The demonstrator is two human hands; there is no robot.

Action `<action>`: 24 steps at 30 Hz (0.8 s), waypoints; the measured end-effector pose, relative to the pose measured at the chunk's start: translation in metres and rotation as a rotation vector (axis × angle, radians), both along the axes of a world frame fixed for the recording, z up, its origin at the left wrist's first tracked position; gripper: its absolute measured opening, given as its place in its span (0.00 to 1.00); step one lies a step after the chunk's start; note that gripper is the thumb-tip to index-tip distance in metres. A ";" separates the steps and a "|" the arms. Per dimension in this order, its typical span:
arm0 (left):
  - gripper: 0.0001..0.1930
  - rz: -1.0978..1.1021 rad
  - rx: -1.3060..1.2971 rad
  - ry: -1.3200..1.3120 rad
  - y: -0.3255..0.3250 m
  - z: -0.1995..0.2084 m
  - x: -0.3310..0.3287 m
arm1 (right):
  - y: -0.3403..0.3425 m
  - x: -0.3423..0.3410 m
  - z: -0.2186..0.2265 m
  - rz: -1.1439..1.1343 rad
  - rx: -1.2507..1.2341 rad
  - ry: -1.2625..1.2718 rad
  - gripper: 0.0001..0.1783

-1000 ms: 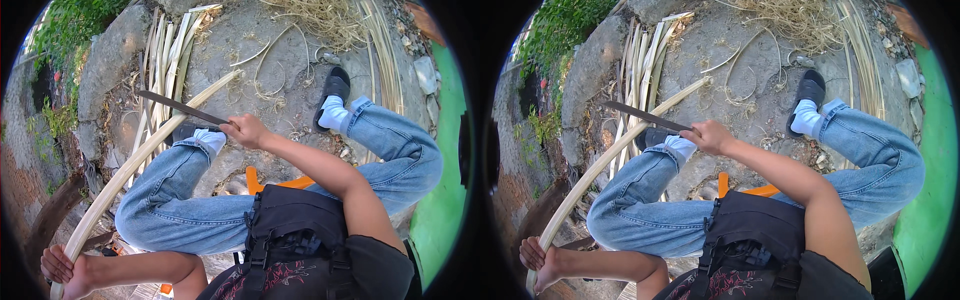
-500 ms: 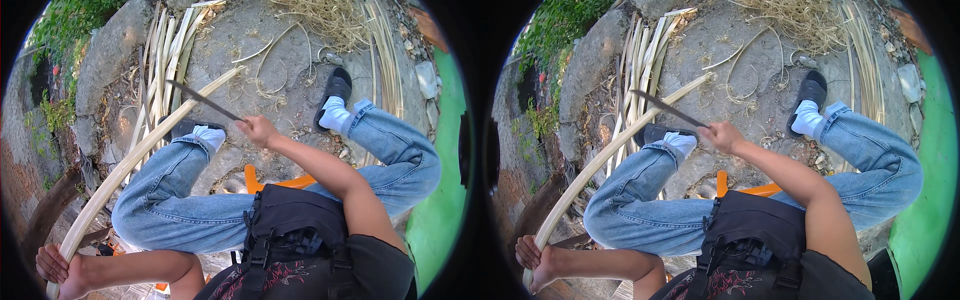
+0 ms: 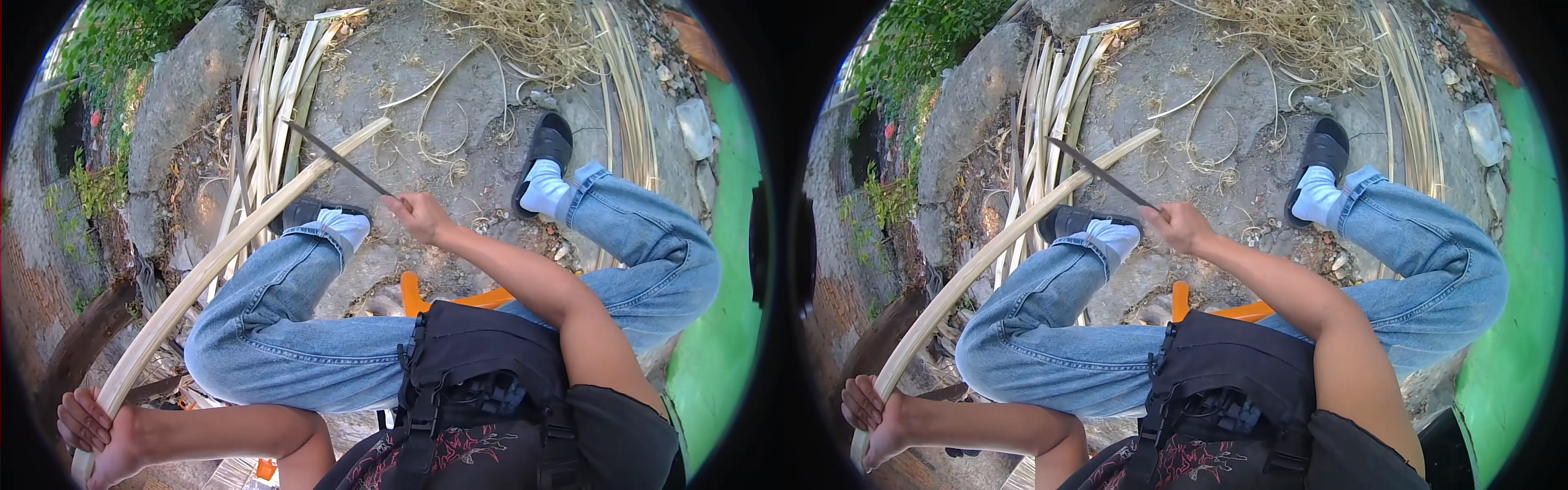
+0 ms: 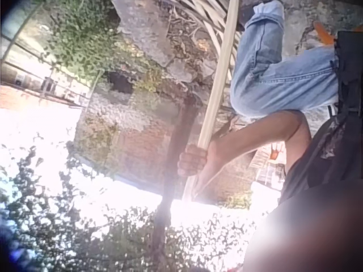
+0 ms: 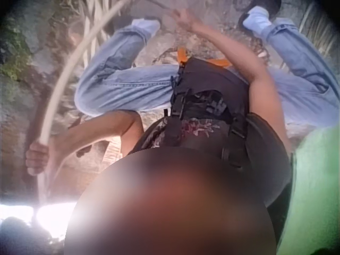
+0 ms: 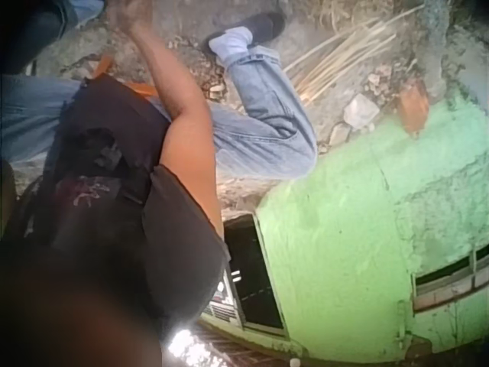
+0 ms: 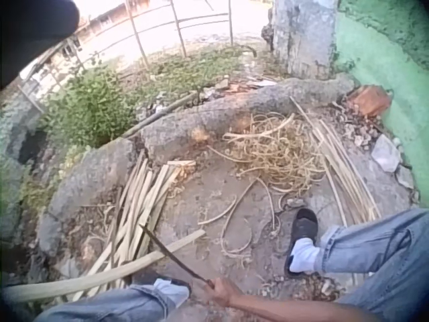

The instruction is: The person whittles and shapes a long strip of bamboo using a large knife while seated outdoors.

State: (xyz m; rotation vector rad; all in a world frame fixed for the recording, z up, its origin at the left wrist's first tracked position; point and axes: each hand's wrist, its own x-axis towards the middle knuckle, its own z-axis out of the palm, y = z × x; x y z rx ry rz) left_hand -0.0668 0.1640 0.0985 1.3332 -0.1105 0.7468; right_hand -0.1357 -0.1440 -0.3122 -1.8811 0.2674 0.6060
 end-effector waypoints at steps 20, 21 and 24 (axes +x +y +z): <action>0.34 0.186 0.067 -0.058 -0.035 -0.014 -0.005 | -0.002 0.006 -0.013 -0.089 -0.073 0.188 0.42; 0.34 0.186 0.063 -0.072 -0.037 -0.013 -0.005 | -0.014 0.005 -0.027 -0.139 -0.176 0.275 0.45; 0.35 -0.050 0.086 -0.088 -0.035 -0.008 -0.016 | -0.011 0.018 0.000 -0.113 -0.158 0.259 0.45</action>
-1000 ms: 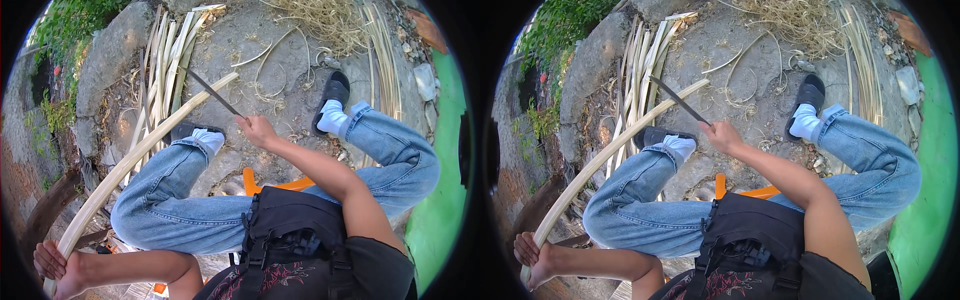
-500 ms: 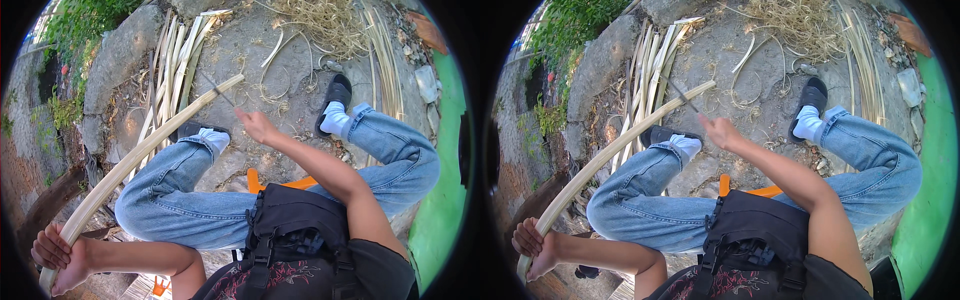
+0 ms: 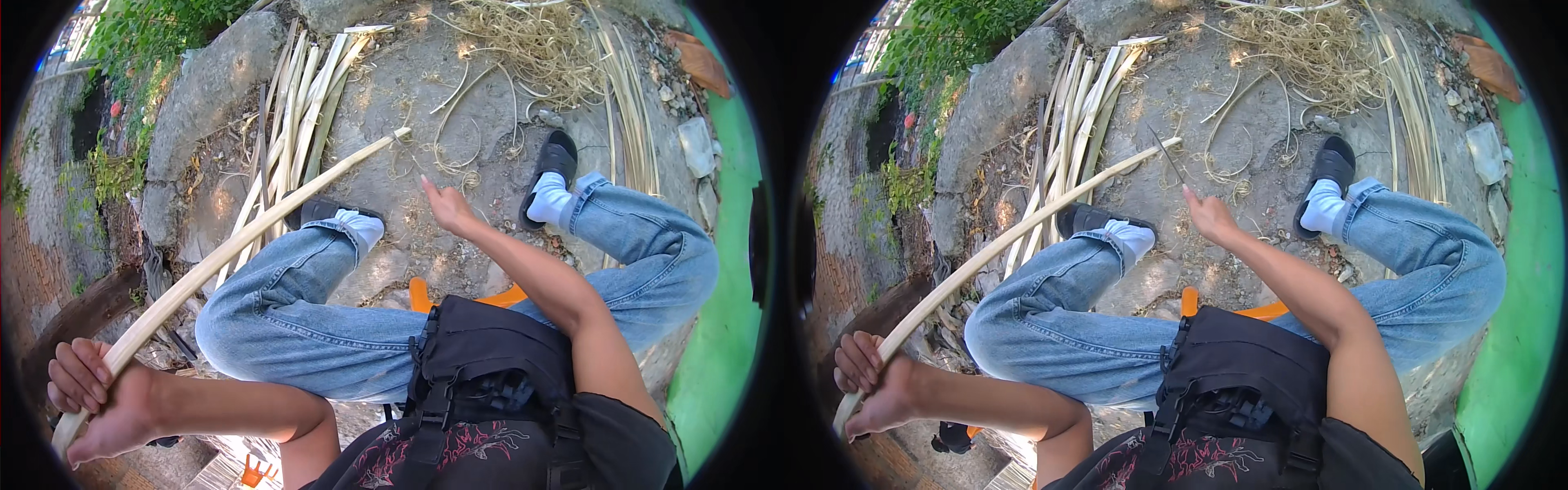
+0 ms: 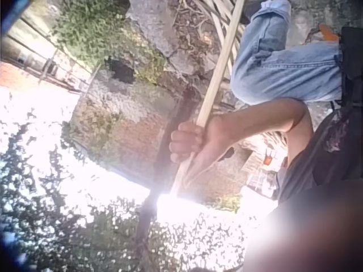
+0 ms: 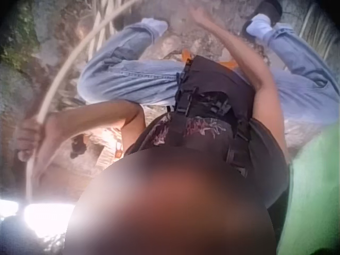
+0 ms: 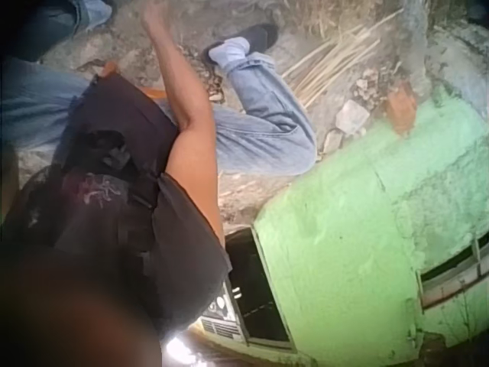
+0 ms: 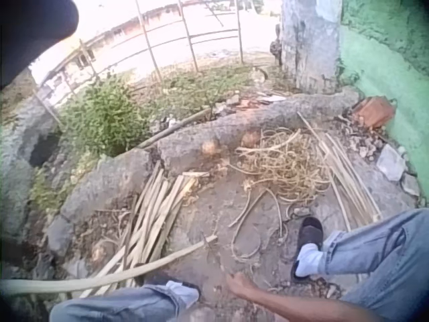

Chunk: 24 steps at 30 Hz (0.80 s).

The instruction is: The person whittles and shapes a long strip of bamboo using a large knife while seated outdoors.

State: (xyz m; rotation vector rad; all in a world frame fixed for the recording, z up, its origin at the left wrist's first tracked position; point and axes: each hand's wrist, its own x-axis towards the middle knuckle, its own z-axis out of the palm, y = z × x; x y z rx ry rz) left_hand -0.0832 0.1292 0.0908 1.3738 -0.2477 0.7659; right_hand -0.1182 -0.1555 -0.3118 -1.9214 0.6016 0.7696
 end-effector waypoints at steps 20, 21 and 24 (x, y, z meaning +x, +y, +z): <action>0.23 -0.438 -0.215 -0.107 -0.008 -0.010 0.008 | -0.007 -0.002 0.046 0.044 0.095 -0.070 0.42; 0.24 -0.446 -0.204 -0.123 -0.004 -0.005 0.002 | 0.008 -0.016 0.073 0.075 0.188 -0.110 0.42; 0.22 -0.330 -0.192 -0.117 0.000 -0.008 0.006 | 0.041 0.000 0.125 0.119 0.407 -0.431 0.40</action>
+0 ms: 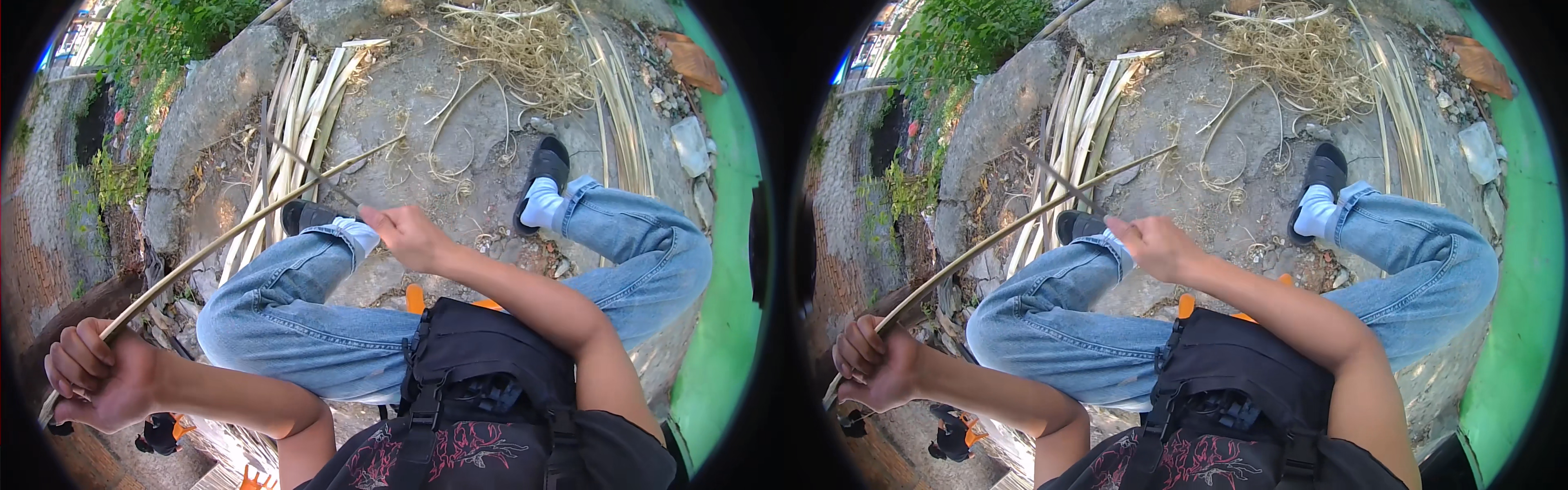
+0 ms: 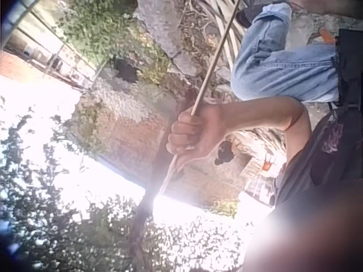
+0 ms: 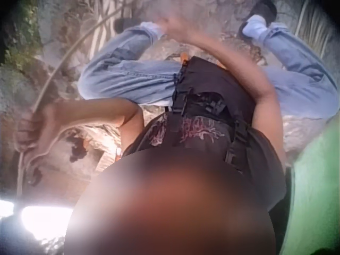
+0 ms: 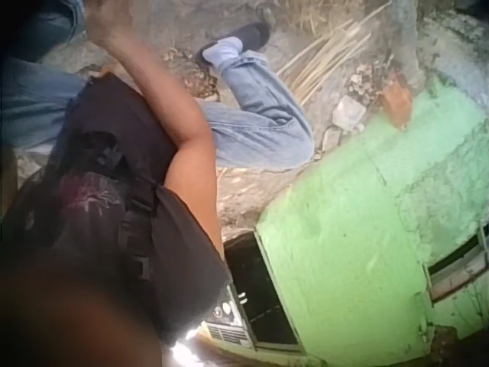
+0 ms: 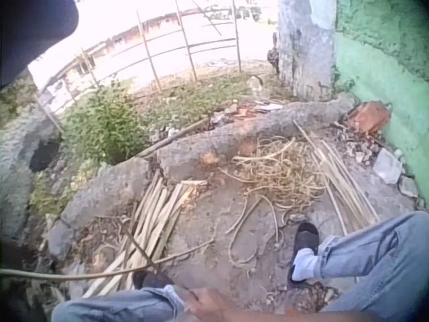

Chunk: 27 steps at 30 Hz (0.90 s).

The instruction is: The person whittles and shapes a long strip of bamboo using a large knife while seated outdoors.

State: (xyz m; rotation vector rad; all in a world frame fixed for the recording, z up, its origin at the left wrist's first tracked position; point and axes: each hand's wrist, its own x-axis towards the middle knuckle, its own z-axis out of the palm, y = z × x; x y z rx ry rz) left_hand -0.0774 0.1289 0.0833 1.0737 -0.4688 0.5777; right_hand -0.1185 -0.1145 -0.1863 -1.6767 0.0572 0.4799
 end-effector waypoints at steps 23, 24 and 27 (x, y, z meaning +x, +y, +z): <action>0.17 0.106 0.009 0.124 0.025 -0.014 0.008 | -0.062 -0.018 -0.182 -0.189 -0.402 0.490 0.39; 0.17 0.053 0.028 0.090 0.021 -0.014 0.006 | -0.061 -0.012 -0.175 -0.176 -0.420 0.492 0.39; 0.20 -0.053 0.044 0.044 0.018 -0.009 0.002 | -0.029 0.014 -0.091 -0.028 -0.190 0.238 0.38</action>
